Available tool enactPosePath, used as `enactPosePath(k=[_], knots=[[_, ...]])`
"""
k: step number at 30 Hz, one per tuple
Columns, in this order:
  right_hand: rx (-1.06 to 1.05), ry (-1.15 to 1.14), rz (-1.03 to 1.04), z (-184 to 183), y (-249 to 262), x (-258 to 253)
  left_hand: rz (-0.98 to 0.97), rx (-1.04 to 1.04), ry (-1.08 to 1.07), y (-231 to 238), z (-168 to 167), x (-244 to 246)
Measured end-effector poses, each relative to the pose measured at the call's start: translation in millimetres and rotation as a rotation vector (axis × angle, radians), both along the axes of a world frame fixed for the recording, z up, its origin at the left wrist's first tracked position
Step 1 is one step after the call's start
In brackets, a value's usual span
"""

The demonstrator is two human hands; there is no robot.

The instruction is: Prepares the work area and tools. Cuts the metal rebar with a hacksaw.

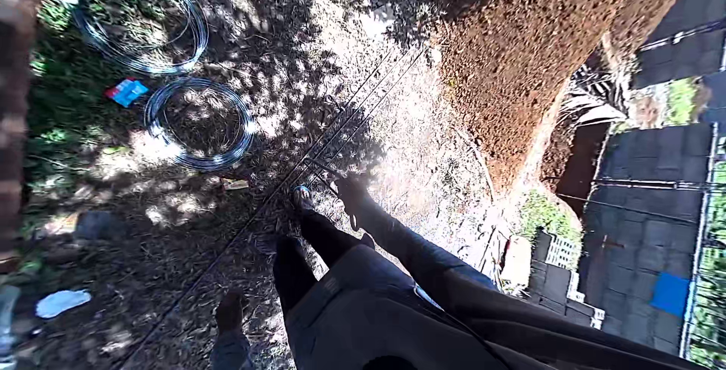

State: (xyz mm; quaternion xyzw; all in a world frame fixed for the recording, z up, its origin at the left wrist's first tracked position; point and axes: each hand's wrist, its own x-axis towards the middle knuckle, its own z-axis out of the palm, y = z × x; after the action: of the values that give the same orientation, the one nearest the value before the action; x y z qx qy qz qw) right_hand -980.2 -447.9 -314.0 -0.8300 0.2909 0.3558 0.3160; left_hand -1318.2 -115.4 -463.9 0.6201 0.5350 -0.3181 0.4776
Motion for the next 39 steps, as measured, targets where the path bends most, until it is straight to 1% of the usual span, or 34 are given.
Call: enactPosePath(k=[2, 3, 4, 5, 7, 9, 11, 12, 14, 17, 19, 21, 24, 28, 31, 35, 37, 39], knots=[[-0.014, 0.096, 0.104, -25, 20, 3, -0.171, 0.017, 0.035, 1, -13, 24], [-0.022, 0.102, 0.149, -43, 25, 0, -0.260, 0.028, 0.046, 0, -21, 36], [-0.017, 0.090, 0.185, -62, 29, -3, -0.319, 0.028, 0.044, 0, -37, 48], [0.013, 0.036, 0.146, -84, 31, -6, -0.354, 0.013, 0.032, -1, -56, 60], [0.099, -0.103, -0.077, -131, 35, -22, -0.436, -0.008, 0.041, -4, -90, 77], [0.186, -0.159, -0.300, -169, 39, -35, -0.534, 0.008, 0.066, -8, -126, 93], [0.293, -0.221, -0.441, -206, 37, -48, -0.602, -0.015, 0.115, -12, -155, 119], [0.320, -0.238, -0.477, -219, 35, -50, -0.628, -0.029, 0.137, -14, -170, 134], [0.338, -0.261, -0.470, -235, 30, -50, -0.663, -0.037, 0.167, -20, -207, 152], [0.350, -0.270, -0.468, -241, 23, -40, -0.675, -0.003, 0.108, -27, -278, 156], [0.352, -0.294, -0.463, -241, 17, -33, -0.730, 0.016, 0.078, -33, -316, 163], [0.399, -0.338, -0.503, -240, 16, -21, -0.810, 0.047, 0.071, -39, -347, 179], [0.458, -0.361, -0.539, -237, 13, -3, -0.906, 0.055, 0.087, -48, -379, 195], [0.447, -0.340, -0.545, -238, 3, 16, -0.903, 0.057, 0.082, -63, -401, 213], [0.472, -0.365, -0.541, -240, 0, 24, -0.973, 0.099, 0.068, -63, -413, 215], [0.508, -0.388, -0.507, -243, -1, 27, -1.009, 0.160, 0.094, -66, -407, 220], [0.503, -0.411, -0.515, -245, -2, 27, -1.042, 0.142, 0.122, -66, -406, 224], [0.496, -0.458, -0.518, -244, -3, 25, -1.024, 0.082, 0.096, -61, -408, 216]])
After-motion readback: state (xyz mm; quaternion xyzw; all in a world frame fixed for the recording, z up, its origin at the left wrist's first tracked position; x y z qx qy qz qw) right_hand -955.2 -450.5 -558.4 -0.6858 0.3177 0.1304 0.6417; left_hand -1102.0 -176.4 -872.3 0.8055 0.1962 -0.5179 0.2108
